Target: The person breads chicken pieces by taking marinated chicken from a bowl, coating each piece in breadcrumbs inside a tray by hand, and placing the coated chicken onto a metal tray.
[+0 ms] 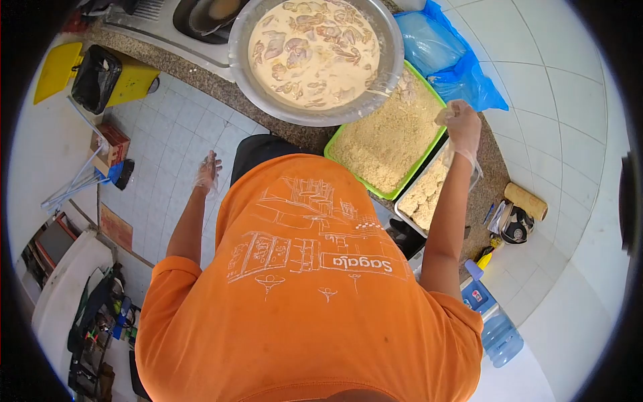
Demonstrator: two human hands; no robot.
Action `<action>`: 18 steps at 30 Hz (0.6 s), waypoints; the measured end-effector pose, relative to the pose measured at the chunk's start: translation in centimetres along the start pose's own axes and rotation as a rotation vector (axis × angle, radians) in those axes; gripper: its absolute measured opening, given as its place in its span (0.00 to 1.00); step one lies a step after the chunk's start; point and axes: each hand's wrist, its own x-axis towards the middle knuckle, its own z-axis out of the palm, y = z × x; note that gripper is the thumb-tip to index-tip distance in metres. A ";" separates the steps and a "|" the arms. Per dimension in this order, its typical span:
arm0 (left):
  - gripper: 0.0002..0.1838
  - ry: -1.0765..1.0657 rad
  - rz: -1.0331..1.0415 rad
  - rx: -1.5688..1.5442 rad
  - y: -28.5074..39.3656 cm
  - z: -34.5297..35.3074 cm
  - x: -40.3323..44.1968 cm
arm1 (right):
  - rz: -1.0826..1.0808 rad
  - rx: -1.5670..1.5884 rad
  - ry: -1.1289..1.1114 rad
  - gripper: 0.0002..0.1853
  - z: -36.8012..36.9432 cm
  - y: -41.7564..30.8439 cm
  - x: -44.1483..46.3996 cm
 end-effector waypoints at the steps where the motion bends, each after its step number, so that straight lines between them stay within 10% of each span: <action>1: 0.45 0.004 0.010 0.013 0.4 0.3 -0.1 | -0.003 -0.064 -0.009 0.17 1.4 0.5 0.6; 9: 0.46 0.026 0.035 0.028 -0.1 0.6 -1.4 | -0.306 0.376 -0.086 0.13 7.6 -13.1 1.2; 11: 0.46 0.023 0.017 0.029 -0.8 0.5 -1.9 | -0.680 0.311 -0.196 0.12 12.3 -15.2 1.4; 18: 0.46 0.072 -0.016 -0.037 -3.7 -0.6 -2.7 | -0.768 -0.337 -0.589 0.14 15.2 -21.2 -1.4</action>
